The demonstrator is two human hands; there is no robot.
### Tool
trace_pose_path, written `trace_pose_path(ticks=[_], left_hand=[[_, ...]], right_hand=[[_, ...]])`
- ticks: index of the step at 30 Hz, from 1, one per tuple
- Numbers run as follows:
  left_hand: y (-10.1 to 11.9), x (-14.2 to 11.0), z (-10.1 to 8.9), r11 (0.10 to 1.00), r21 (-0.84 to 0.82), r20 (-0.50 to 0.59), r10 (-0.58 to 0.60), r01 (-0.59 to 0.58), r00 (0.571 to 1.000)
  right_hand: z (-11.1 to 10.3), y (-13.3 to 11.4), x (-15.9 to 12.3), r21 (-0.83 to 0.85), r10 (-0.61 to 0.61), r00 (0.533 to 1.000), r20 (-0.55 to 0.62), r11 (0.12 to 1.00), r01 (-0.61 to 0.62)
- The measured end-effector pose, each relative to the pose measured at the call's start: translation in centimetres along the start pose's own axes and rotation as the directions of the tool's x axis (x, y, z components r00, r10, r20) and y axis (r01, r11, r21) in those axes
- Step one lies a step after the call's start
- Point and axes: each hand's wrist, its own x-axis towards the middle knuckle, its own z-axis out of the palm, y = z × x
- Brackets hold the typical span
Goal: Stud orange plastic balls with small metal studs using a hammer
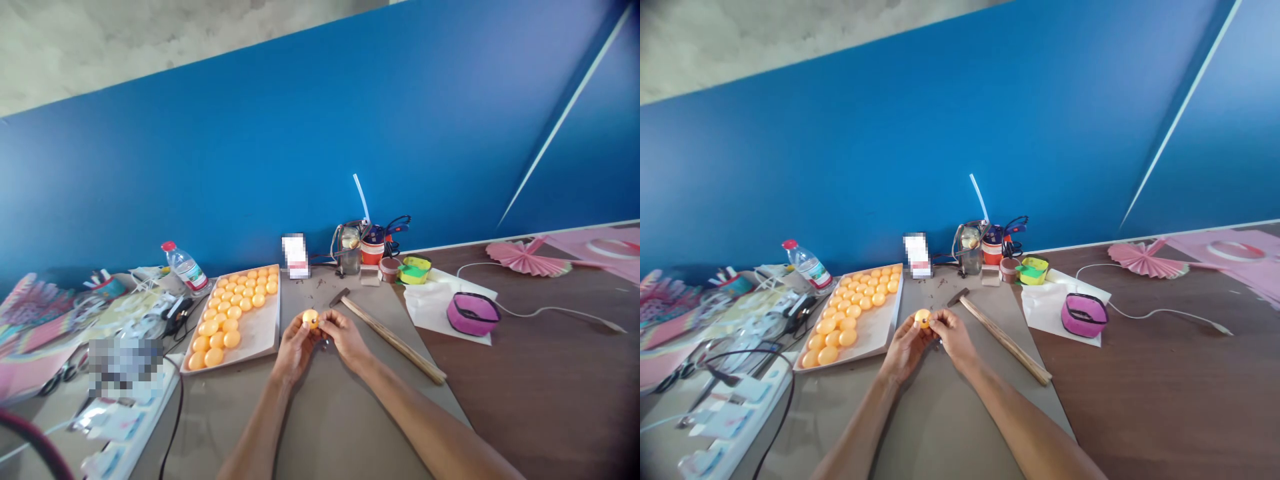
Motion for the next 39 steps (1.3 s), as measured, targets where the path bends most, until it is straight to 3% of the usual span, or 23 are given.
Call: trace_pose_path(ticks=[14, 17, 20, 22, 24, 26, 28, 31, 33, 36, 39], left_hand=[[-0.2, -0.2, 0.5, 0.988, 0.132, -0.056, 0.087, -0.079, 0.995], [-0.2, -0.2, 0.6, 0.994, 0.084, -0.050, 0.079, -0.075, 0.996], [0.1, -0.3, 0.8, 0.999, -0.026, -0.028, 0.046, -0.047, 0.999], [0.3, -0.3, 0.7, 0.996, -0.091, -0.022, 0.014, -0.016, 1.000], [0.5, -0.2, 0.5, 0.990, -0.144, -0.030, -0.016, 0.011, 0.999], [0.6, -0.1, 0.2, 0.983, -0.183, -0.039, -0.034, 0.026, 0.999], [0.7, 0.1, -0.1, 0.977, -0.213, -0.049, -0.035, 0.024, 0.998], [0.8, 0.3, -0.2, 0.971, -0.241, -0.067, -0.018, 0.002, 0.998], [0.9, 0.3, -0.2, 0.970, -0.243, -0.072, -0.011, -0.007, 0.997], [0.9, 0.2, -0.2, 0.973, -0.232, -0.059, -0.013, -0.001, 0.998], [0.8, 0.1, -0.1, 0.976, -0.215, -0.047, -0.023, 0.012, 0.999]], right_hand=[[0.3, 0.5, 0.0, 0.027, 0.039, 0.995, -0.088, 0.999, -0.037], [0.4, 0.5, 0.1, 0.056, 0.053, 0.993, -0.109, 0.997, -0.047], [0.2, 0.4, 0.4, 0.111, 0.073, 0.997, -0.032, 0.991, -0.069], [-0.3, 0.3, 0.7, 0.065, 0.051, 0.999, -0.010, 0.997, -0.051], [-1.0, 0.3, 0.9, -0.139, -0.041, 0.997, -0.066, 0.990, 0.032], [-1.6, 0.3, 1.0, -0.488, -0.194, 0.977, -0.094, 0.864, 0.124], [-1.9, 0.2, 0.7, -0.769, -0.303, 0.953, -0.025, 0.615, 0.176], [-2.0, 0.0, 0.1, -0.954, -0.290, 0.953, 0.084, 0.251, 0.161], [-1.9, 0.0, -0.1, -0.988, -0.233, 0.967, 0.101, 0.092, 0.126], [-1.7, 0.2, -0.3, -0.991, -0.169, 0.977, 0.133, -0.025, 0.131], [-1.6, 0.3, -0.1, -0.988, -0.167, 0.974, 0.154, -0.030, 0.151]])
